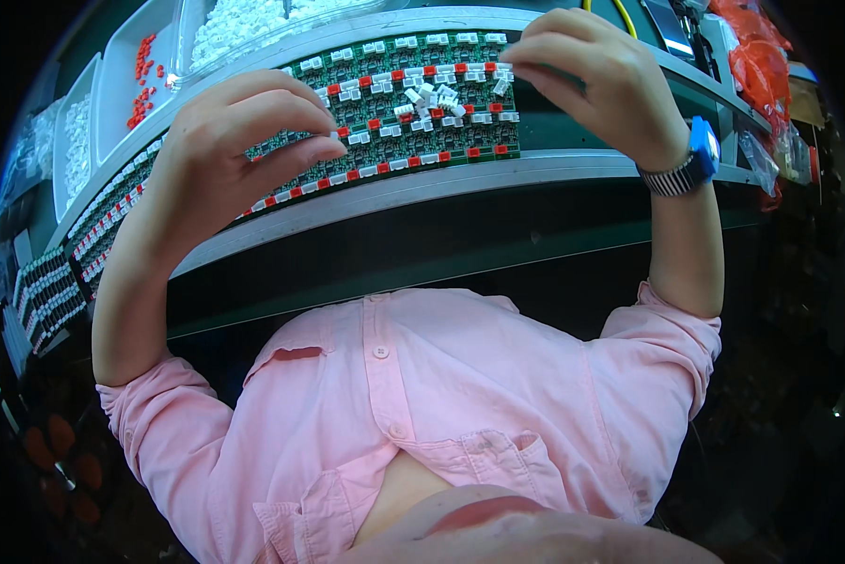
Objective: Assembling electronic components onto printed circuit boards manually.
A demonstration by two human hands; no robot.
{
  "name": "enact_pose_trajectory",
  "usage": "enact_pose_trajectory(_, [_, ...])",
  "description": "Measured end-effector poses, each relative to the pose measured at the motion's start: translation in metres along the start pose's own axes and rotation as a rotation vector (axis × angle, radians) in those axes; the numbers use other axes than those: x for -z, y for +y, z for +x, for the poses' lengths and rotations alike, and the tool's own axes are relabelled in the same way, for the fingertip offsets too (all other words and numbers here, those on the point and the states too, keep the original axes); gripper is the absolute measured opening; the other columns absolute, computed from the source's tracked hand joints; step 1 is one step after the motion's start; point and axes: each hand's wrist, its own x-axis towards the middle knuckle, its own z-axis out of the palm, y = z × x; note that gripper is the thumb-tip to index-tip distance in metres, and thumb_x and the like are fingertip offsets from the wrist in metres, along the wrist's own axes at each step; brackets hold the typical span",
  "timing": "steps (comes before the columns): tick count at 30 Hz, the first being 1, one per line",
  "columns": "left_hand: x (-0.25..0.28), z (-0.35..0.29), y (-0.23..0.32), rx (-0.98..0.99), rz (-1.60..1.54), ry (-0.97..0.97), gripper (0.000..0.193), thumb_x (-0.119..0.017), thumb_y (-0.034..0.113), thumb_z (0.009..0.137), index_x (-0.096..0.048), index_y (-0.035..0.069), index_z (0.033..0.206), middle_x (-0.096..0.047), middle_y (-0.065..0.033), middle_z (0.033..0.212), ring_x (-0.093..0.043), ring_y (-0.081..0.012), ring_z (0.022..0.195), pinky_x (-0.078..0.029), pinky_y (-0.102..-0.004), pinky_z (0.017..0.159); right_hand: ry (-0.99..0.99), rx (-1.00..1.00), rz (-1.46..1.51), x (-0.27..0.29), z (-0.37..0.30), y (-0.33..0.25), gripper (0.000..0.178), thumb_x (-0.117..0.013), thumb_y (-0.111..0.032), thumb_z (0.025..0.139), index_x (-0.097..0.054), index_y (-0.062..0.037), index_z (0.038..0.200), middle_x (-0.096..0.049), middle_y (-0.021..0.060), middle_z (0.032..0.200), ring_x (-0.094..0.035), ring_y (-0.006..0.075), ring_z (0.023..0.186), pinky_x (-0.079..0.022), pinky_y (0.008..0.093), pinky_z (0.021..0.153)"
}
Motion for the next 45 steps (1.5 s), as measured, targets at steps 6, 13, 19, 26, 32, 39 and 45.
enact_pose_trajectory(6, [0.006, -0.009, 0.003, 0.233, -0.07, -0.037, 0.018, -0.068, 0.001, 0.086, -0.07, 0.003, 0.104, -0.064, -0.0061, 0.098, -0.058, -0.0161, 0.076, -0.047, -0.0252, 0.063, -0.069, 0.146, -0.174, 0.0, -0.008, -0.001, 0.018, -0.075, -0.006, 0.081, -0.071, -0.01, 0.098, -0.062, 0.0026, 0.095, -0.058, 0.0156, 0.074, -0.05, 0.0226, 0.06])
enact_pose_trajectory(13, [-0.003, -0.015, 0.006, 0.271, -0.03, 0.031, 0.016, -0.065, 0.001, 0.088, -0.07, 0.002, 0.103, -0.064, -0.0048, 0.097, -0.057, -0.016, 0.073, -0.046, -0.0243, 0.064, 0.067, 0.153, -0.038, -0.002, -0.003, -0.009, 0.021, -0.075, -0.003, 0.08, -0.07, -0.0072, 0.1, -0.065, 0.0048, 0.097, -0.058, 0.0168, 0.075, -0.051, 0.0239, 0.063])
enact_pose_trajectory(19, [-0.003, -0.018, 0.008, 0.222, 0.138, 0.01, 0.016, -0.067, 0.0, 0.085, -0.07, 0.002, 0.101, -0.064, -0.0039, 0.098, -0.057, -0.0158, 0.072, -0.046, -0.024, 0.064, 0.022, -0.07, 0.165, 0.002, -0.015, -0.017, 0.023, -0.074, 0.002, 0.08, -0.07, -0.0038, 0.101, -0.067, 0.0078, 0.101, -0.061, 0.0183, 0.079, -0.052, 0.0247, 0.064])
enact_pose_trajectory(26, [-0.001, -0.015, 0.014, 0.317, 0.16, -0.078, 0.014, -0.07, 0.001, 0.082, -0.069, 0.003, 0.095, -0.064, -0.004, 0.096, -0.057, -0.0155, 0.073, -0.046, -0.0241, 0.065, 0.07, -0.124, 0.228, 0.0, -0.022, -0.026, 0.024, -0.073, 0.003, 0.08, -0.07, -0.0027, 0.103, -0.067, 0.0094, 0.103, -0.064, 0.02, 0.082, -0.054, 0.0245, 0.066])
enact_pose_trajectory(32, [-0.002, -0.015, 0.011, 0.345, 0.137, -0.062, 0.012, -0.071, 0.001, 0.08, -0.068, 0.002, 0.092, -0.064, -0.0042, 0.093, -0.057, -0.0154, 0.072, -0.045, -0.0239, 0.064, 0.061, -0.143, 0.272, 0.002, -0.033, -0.024, 0.024, -0.071, 0.004, 0.081, -0.07, -0.0029, 0.105, -0.067, 0.0099, 0.104, -0.064, 0.02, 0.083, -0.054, 0.0245, 0.066])
enact_pose_trajectory(39, [-0.021, 0.02, 0.014, 0.083, 0.216, -0.022, 0.006, -0.069, 0.005, 0.084, -0.067, 0.004, 0.09, -0.062, -0.0064, 0.092, -0.057, -0.02, 0.078, -0.046, -0.0273, 0.069, 0.049, -0.168, 0.255, 0.004, -0.033, -0.036, 0.026, -0.07, 0.005, 0.082, -0.07, -0.0033, 0.107, -0.068, 0.0095, 0.101, -0.064, 0.0188, 0.081, -0.053, 0.024, 0.063])
enact_pose_trajectory(45, [-0.042, 0.043, 0.001, 0.043, 0.183, -0.046, 0.004, -0.066, 0.006, 0.085, -0.066, 0.003, 0.088, -0.06, -0.0096, 0.091, -0.058, -0.0257, 0.08, -0.048, -0.03, 0.072, 0.05, -0.219, 0.152, -0.007, -0.042, -0.047, 0.021, -0.072, -0.002, 0.082, -0.069, -0.008, 0.103, -0.066, 0.005, 0.092, -0.062, 0.016, 0.074, -0.051, 0.0233, 0.06])
